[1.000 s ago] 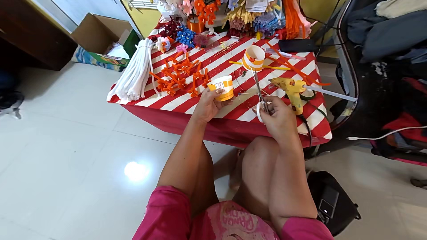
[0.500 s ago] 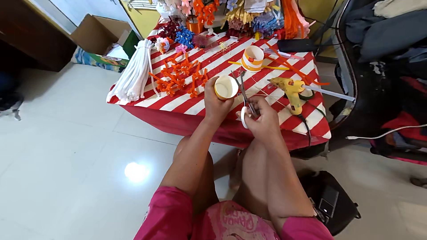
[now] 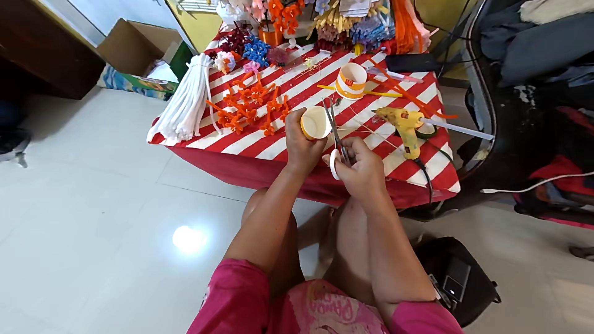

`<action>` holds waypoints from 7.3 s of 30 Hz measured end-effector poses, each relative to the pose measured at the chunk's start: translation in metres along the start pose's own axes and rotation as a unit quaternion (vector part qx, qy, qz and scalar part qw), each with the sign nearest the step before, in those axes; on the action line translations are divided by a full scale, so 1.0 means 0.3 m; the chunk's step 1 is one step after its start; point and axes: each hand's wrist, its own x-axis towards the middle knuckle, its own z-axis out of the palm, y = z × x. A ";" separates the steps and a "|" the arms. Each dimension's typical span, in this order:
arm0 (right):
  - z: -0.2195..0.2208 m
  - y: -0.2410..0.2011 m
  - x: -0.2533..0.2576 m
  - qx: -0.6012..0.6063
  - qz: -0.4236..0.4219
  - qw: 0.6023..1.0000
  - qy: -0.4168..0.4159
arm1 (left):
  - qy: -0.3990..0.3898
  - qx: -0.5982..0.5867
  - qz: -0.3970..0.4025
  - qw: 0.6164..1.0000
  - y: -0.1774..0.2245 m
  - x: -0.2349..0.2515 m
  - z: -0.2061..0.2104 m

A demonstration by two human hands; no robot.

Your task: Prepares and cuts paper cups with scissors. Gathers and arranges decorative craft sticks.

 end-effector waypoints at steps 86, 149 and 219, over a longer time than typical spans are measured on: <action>-0.122 -0.030 0.035 -0.219 0.092 0.963 -0.125 | -0.076 -0.242 -0.153 0.955 -0.014 0.024 -0.080; 0.411 -0.139 -0.024 0.056 -0.407 0.911 -0.020 | -0.149 0.117 -0.262 0.946 0.066 -0.651 -0.869; -0.185 -0.304 0.873 -0.214 -0.034 0.975 -0.054 | -0.160 0.266 -0.017 0.950 0.051 -0.546 -0.925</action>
